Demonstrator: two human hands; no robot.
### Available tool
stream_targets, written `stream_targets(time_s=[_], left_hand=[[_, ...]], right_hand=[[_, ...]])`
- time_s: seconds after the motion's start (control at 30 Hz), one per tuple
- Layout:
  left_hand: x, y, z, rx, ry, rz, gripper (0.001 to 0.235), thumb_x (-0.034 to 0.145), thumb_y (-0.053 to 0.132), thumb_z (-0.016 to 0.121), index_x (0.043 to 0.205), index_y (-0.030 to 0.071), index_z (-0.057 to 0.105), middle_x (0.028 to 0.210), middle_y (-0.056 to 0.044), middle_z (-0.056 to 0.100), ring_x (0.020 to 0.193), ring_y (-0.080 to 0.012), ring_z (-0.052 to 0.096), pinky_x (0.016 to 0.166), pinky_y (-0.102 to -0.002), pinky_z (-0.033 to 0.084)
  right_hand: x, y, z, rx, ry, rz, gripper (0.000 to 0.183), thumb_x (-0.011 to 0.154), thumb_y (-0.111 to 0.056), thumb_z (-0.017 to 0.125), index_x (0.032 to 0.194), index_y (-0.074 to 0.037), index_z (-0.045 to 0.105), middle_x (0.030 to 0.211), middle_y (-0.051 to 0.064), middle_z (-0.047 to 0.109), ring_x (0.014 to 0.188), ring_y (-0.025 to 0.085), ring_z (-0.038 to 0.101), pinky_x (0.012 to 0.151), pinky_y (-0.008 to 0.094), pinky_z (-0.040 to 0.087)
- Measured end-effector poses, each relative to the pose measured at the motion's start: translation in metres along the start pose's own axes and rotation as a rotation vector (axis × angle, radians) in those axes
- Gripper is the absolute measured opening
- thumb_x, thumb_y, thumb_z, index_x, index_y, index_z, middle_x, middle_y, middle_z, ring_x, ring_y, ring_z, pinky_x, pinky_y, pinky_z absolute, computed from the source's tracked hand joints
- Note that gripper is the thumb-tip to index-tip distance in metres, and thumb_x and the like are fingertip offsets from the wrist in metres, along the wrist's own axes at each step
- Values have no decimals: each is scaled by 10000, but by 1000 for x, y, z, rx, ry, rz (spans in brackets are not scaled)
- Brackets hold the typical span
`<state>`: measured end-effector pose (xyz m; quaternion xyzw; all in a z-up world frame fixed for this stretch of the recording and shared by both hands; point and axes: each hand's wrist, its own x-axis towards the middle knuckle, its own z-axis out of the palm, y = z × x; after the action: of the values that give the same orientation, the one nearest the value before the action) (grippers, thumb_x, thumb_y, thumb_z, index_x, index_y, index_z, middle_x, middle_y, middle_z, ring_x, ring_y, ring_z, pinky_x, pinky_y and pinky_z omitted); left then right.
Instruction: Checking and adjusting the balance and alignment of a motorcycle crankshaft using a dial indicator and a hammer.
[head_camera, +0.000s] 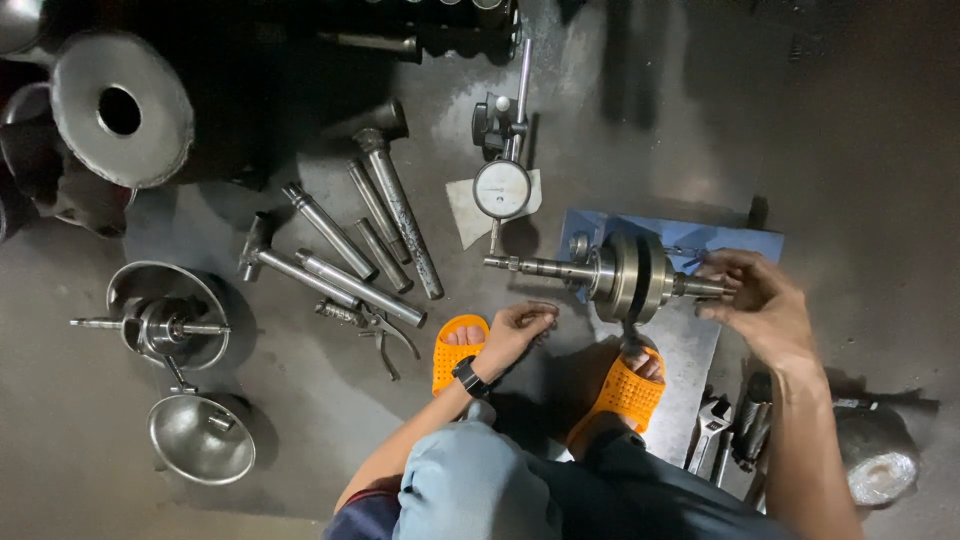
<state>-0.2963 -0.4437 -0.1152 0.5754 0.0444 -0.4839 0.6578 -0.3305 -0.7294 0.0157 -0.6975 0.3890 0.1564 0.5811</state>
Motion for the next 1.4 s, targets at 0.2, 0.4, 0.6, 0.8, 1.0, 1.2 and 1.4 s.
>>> stream_targets(time_s=[0.2,0.4,0.6,0.8,1.0,1.2,1.4], left_hand=[[2,-9,-3,29,6,-22,314,836,238,608,1077,36,618,1012,-106,669,854,-138,637,744,-203,505],[2,-4,0,40,23,-33,321,831,252,610,1070,39,627,1012,-106,670,851,-134,630,738,-195,499],[0,6,1,5,32,-92,285,844,228,600,1055,41,640,942,-82,675,803,-116,612,708,-202,480],[1,5,2,2,32,-95,283,851,217,590,1067,39,630,958,-87,670,807,-120,610,701,-194,487],[1,4,-1,17,22,-89,299,852,245,576,1071,48,620,1022,-86,664,883,-135,619,794,-219,481],[4,0,2,27,67,-85,297,842,231,592,1056,30,640,977,-96,679,847,-141,634,774,-198,492],[4,1,2,-38,63,-111,274,846,199,592,1047,18,634,974,-100,673,830,-141,630,760,-213,500]], right_hand=[[7,17,2,-61,34,-103,338,827,-292,526,1085,-76,565,1150,90,597,1098,232,565,965,422,451],[19,63,-8,-213,119,-91,675,787,-672,397,799,-68,699,740,78,667,705,171,580,768,359,417],[14,41,-4,-247,138,3,197,765,-46,692,958,-68,660,924,95,675,862,189,649,789,304,529],[5,14,1,-17,81,80,442,680,95,684,1087,-33,566,1028,140,631,879,236,651,833,319,540],[17,48,-5,-300,168,163,648,730,-654,445,923,-73,658,968,143,642,959,308,568,823,532,412],[18,53,-7,-112,79,-46,151,800,-30,659,951,-42,653,977,124,668,818,203,644,704,275,552],[10,25,-1,-87,91,21,406,658,42,698,1042,-46,600,1058,115,630,996,223,620,866,319,515]])
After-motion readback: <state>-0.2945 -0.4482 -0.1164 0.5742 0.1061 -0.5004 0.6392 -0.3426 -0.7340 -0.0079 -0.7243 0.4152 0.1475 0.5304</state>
